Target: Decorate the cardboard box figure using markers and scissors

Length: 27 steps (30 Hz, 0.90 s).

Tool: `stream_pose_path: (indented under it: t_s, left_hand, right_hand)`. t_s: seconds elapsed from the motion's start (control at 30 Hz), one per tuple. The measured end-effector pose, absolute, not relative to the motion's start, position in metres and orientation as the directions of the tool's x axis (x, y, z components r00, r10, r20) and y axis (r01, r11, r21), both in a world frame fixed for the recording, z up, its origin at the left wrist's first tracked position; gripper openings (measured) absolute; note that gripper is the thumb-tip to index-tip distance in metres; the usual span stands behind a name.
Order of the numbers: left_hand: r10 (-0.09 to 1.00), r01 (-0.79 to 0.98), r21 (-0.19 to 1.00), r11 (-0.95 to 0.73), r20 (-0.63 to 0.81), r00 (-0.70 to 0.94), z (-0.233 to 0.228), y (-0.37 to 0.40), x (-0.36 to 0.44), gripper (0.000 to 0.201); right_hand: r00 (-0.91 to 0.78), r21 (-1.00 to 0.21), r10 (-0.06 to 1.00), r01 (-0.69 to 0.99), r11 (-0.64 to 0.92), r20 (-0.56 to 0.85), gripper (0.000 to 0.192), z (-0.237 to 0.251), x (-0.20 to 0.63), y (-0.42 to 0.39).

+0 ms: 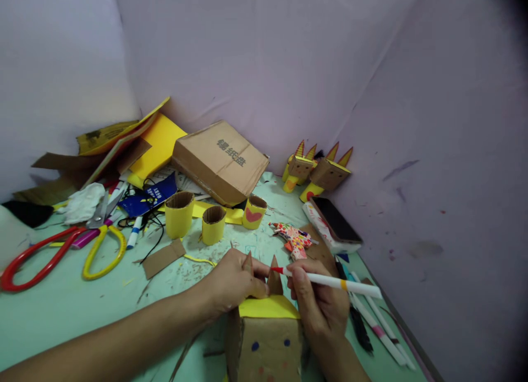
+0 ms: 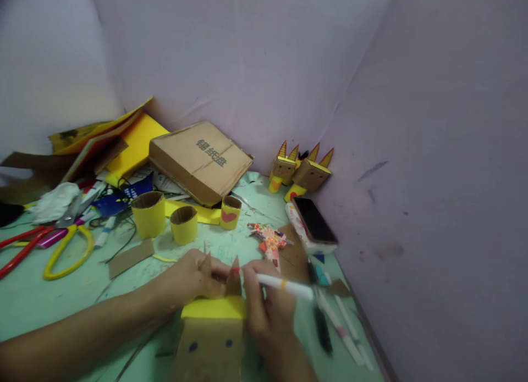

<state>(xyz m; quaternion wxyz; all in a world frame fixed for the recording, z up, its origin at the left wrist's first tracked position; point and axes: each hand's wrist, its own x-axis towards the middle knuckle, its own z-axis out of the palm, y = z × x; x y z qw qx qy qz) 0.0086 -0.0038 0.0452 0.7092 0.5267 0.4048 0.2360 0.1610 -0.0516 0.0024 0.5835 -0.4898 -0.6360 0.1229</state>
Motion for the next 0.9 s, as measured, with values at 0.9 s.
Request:
stream_pose_path:
  t_s: [0.9]
  left_hand:
    - [0.777,0.168,0.970,0.174,-0.240,0.582,0.038,-0.003,0.005,0.023]
  right_hand:
    - [0.213,-0.696,0.696,0.470,0.542,0.685,0.014,-0.005,0.169,-0.040]
